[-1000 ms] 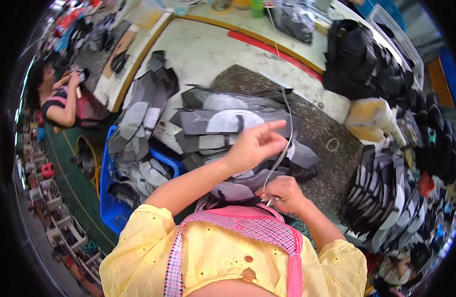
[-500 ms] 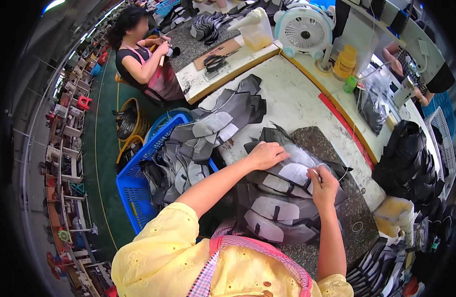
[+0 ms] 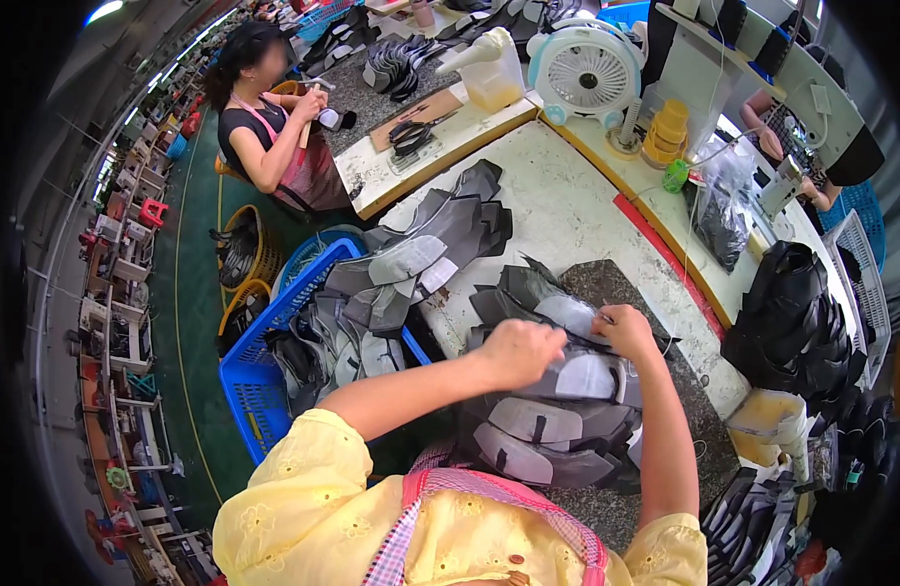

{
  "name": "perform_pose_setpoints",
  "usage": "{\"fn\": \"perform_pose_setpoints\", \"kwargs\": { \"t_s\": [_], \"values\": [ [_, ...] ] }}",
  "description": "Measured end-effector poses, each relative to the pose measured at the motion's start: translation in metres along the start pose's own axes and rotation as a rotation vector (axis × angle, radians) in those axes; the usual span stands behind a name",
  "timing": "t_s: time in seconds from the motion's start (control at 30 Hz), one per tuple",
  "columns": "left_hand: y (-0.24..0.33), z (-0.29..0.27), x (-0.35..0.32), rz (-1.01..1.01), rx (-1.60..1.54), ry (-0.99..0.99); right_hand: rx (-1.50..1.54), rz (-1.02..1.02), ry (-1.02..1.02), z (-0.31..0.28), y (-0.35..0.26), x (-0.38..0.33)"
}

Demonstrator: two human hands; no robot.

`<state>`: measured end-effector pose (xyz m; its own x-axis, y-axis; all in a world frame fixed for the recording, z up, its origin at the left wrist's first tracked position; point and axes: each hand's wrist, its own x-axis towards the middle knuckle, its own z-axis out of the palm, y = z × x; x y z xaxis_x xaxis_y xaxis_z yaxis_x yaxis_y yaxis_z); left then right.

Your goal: Cutting loose threads from shoe upper components using a thread clipper.

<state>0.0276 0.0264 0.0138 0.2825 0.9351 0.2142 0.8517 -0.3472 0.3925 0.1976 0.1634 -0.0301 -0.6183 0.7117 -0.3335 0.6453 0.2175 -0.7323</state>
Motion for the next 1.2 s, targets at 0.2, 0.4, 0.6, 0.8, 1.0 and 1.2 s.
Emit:
{"fn": "perform_pose_setpoints", "kwargs": {
  "t_s": [0.2, 0.4, 0.6, 0.8, 1.0, 1.2],
  "values": [
    [0.086, -0.048, -0.009, 0.302, 0.033, -0.007, -0.001, -0.01, -0.14, -0.009, 0.001, 0.008],
    [0.002, -0.019, 0.011, -0.106, 0.174, -0.129, -0.03, -0.086, 0.038, -0.022, -0.014, -0.019],
    [-0.016, -0.004, 0.0, -0.219, -0.115, -0.167, 0.289, -0.243, -0.083, -0.002, -0.061, -0.037],
    [0.01, 0.008, -0.023, -0.025, 0.264, -0.041, 0.175, -0.151, -0.322, 0.019, -0.048, -0.005],
    [0.049, -0.028, -0.023, 0.06, 0.078, 0.041, 0.077, -0.247, -0.429, 0.022, -0.046, 0.015],
    [0.075, -0.044, -0.035, 0.172, -0.13, -0.03, -0.171, -0.242, -0.398, 0.024, -0.047, 0.009]
  ]
}}
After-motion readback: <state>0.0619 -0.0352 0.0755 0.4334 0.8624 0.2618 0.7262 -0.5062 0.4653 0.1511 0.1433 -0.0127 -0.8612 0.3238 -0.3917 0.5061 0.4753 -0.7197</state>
